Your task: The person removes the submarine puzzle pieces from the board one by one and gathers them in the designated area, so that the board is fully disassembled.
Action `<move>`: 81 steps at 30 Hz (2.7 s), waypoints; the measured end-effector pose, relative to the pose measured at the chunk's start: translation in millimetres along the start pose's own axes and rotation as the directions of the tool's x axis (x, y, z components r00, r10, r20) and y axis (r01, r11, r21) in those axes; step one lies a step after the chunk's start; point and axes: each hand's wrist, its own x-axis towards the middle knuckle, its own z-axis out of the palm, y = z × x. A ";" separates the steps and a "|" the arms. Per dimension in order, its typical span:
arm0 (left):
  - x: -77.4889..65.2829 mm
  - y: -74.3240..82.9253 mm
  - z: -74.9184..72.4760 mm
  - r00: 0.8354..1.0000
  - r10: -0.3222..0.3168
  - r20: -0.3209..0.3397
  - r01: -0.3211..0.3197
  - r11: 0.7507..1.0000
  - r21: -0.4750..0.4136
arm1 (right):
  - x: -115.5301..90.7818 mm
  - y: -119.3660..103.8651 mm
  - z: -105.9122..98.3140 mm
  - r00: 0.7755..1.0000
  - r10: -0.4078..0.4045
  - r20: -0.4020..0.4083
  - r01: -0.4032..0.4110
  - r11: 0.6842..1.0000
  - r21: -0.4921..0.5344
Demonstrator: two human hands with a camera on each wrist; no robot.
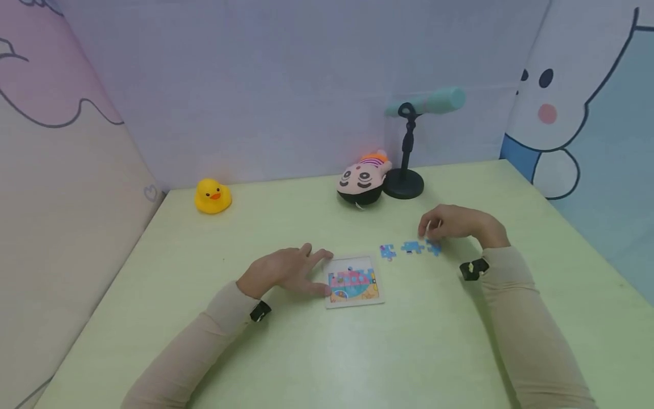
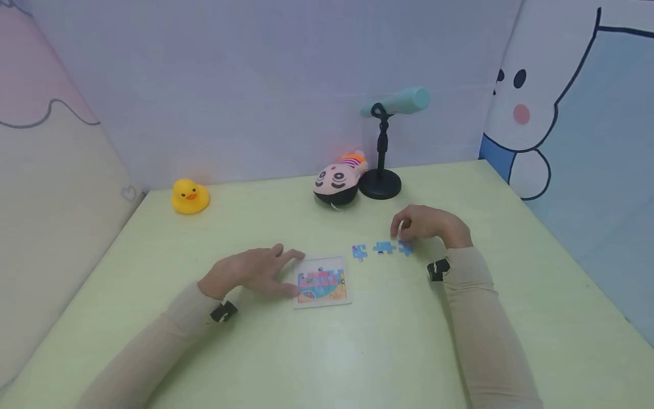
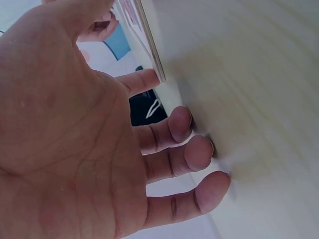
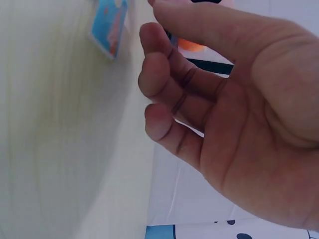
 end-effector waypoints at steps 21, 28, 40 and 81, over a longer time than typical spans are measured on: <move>0.0 -0.2 1.3 1.000 0.001 -0.020 0.000 0.999 0.053 | 38.5 -91.6 43.1 0.992 -0.127 0.022 0.129 0.985 -0.111; -0.6 -0.1 2.9 1.000 -0.005 -0.012 0.006 0.998 0.066 | 47.7 -120.9 74.1 0.974 -0.191 0.119 0.206 0.971 -0.124; 0.3 0.1 2.3 1.000 0.002 -0.010 -0.001 0.999 0.052 | 52.1 -144.7 103.3 0.967 -0.215 0.140 0.233 0.964 -0.130; -1.5 -1.5 3.6 1.000 0.016 -0.020 -0.015 0.999 0.029 | 26.8 -80.4 39.4 0.961 -0.030 0.273 0.036 0.999 -0.014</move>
